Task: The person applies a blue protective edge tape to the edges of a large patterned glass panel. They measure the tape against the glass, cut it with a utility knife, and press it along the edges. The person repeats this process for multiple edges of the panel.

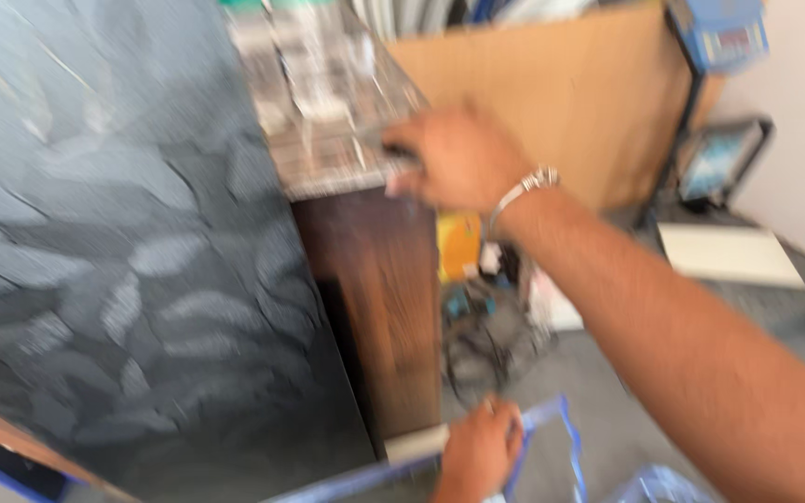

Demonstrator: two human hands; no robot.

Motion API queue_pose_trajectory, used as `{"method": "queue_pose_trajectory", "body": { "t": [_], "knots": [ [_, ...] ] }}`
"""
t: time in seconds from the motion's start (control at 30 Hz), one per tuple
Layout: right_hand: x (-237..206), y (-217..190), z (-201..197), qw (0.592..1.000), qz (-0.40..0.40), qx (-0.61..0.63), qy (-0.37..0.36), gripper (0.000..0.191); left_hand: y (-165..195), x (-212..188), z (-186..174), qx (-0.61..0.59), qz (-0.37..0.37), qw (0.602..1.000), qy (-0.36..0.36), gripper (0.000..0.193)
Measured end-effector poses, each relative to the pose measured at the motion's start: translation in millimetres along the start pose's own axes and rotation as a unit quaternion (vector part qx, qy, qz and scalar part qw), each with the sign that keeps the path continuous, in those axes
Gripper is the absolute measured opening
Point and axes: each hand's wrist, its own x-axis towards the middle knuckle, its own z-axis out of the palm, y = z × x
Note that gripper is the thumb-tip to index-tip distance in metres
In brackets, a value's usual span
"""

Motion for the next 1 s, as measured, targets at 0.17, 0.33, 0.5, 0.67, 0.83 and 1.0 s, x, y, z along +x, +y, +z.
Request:
{"method": "queue_pose_trajectory", "body": {
  "t": [0.17,0.33,0.5,0.67,0.83,1.0],
  "knots": [
    [-119,4,-13,0.953,-0.018,0.068,0.293,0.014,19,0,-18,-0.013,-0.043,0.999,-0.029,0.014],
    [-329,-20,23,0.743,0.448,0.466,0.174,0.019,19,0,-14,0.014,-0.038,0.999,-0.004,0.016],
    [-499,-54,138,0.477,0.655,0.577,0.102,0.048,24,4,-12,0.017,-0.054,0.998,0.003,0.017],
    [-636,-89,259,0.371,0.677,0.629,-0.092,0.053,23,12,-6,0.023,-0.066,0.998,0.008,0.015],
    [-708,-100,325,0.627,0.544,0.481,-0.281,0.057,16,18,4,0.009,-0.017,0.999,0.036,0.015],
    [-689,-129,319,0.724,0.480,0.358,-0.341,0.063,10,25,9,0.027,-0.010,0.999,0.018,0.016]
  ]
}}
